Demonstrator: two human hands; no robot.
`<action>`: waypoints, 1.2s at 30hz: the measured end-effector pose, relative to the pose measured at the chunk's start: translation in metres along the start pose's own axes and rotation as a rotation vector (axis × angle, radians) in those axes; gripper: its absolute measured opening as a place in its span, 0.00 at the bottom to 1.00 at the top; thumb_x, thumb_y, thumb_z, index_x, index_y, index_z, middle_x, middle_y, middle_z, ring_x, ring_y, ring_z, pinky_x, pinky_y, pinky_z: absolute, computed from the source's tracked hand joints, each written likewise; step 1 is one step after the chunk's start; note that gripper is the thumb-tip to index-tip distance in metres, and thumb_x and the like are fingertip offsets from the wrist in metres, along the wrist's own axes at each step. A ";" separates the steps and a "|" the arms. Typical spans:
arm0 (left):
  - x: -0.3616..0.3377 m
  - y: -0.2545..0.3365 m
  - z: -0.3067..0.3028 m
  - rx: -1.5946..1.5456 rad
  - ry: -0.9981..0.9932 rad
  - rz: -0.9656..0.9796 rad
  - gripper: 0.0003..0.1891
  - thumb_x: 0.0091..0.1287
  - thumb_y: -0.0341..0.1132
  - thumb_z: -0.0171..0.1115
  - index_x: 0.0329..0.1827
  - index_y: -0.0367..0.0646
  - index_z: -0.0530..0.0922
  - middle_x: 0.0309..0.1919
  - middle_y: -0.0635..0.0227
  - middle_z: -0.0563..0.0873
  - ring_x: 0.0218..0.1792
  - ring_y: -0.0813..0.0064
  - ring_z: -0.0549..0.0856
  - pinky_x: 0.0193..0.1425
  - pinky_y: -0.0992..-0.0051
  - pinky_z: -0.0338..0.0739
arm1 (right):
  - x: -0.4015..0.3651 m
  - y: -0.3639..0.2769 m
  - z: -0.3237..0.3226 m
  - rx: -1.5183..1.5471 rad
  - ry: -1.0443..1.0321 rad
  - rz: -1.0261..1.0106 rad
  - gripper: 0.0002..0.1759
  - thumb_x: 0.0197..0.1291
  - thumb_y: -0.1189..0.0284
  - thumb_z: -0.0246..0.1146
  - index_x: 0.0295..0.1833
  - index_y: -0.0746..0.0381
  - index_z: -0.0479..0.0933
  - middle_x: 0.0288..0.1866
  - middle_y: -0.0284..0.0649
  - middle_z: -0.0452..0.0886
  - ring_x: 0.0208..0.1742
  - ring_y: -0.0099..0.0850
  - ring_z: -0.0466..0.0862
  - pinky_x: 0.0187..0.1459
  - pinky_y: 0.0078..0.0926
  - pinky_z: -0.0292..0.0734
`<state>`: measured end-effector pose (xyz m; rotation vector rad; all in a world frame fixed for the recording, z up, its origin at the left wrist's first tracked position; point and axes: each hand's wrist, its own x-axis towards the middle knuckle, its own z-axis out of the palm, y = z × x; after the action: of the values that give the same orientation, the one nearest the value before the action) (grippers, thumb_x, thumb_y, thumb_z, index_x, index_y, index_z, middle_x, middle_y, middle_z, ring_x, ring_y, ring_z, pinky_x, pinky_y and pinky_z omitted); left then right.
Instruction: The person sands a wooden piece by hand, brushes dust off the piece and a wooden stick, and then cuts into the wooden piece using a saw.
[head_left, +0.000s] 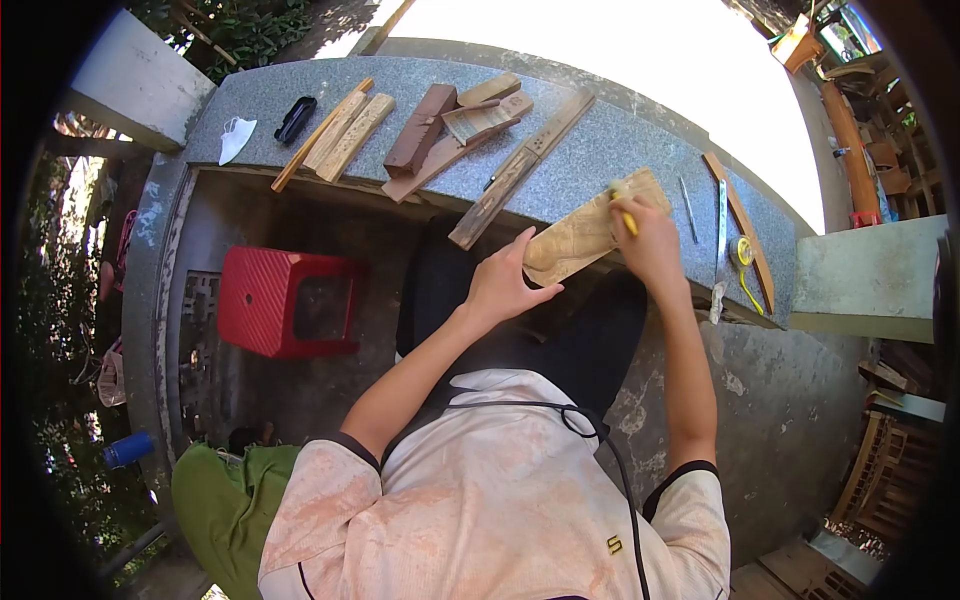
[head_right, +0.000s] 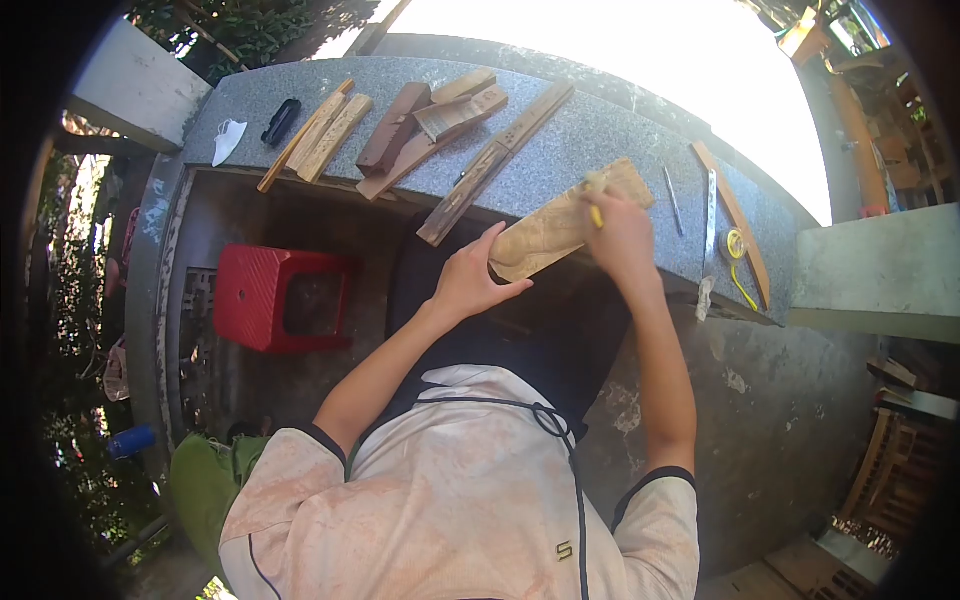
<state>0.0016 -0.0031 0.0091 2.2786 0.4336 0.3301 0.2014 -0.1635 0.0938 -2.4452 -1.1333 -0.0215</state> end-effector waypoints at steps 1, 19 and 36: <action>-0.003 0.000 0.000 0.009 0.002 -0.007 0.58 0.56 0.59 0.85 0.83 0.32 0.68 0.55 0.44 0.92 0.55 0.46 0.93 0.60 0.56 0.88 | -0.018 -0.030 -0.002 0.046 -0.114 -0.100 0.08 0.73 0.70 0.69 0.52 0.60 0.89 0.48 0.47 0.89 0.47 0.55 0.89 0.48 0.48 0.84; -0.007 -0.002 0.007 0.052 -0.018 0.000 0.62 0.51 0.59 0.90 0.88 0.47 0.66 0.61 0.54 0.87 0.59 0.52 0.91 0.56 0.57 0.90 | -0.038 -0.001 -0.019 0.124 0.069 0.138 0.08 0.75 0.74 0.67 0.53 0.62 0.90 0.46 0.47 0.89 0.46 0.50 0.90 0.50 0.41 0.83; 0.003 -0.003 -0.018 -0.148 -0.067 0.137 0.19 0.83 0.39 0.67 0.67 0.34 0.84 0.37 0.56 0.95 0.30 0.65 0.95 0.36 0.69 0.89 | -0.073 -0.057 -0.023 0.728 0.075 -0.053 0.10 0.73 0.80 0.68 0.56 0.64 0.89 0.42 0.45 0.86 0.40 0.39 0.87 0.45 0.31 0.80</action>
<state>-0.0033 0.0115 0.0192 2.1720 0.2117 0.3421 0.1154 -0.1928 0.1223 -1.7528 -0.9531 0.2393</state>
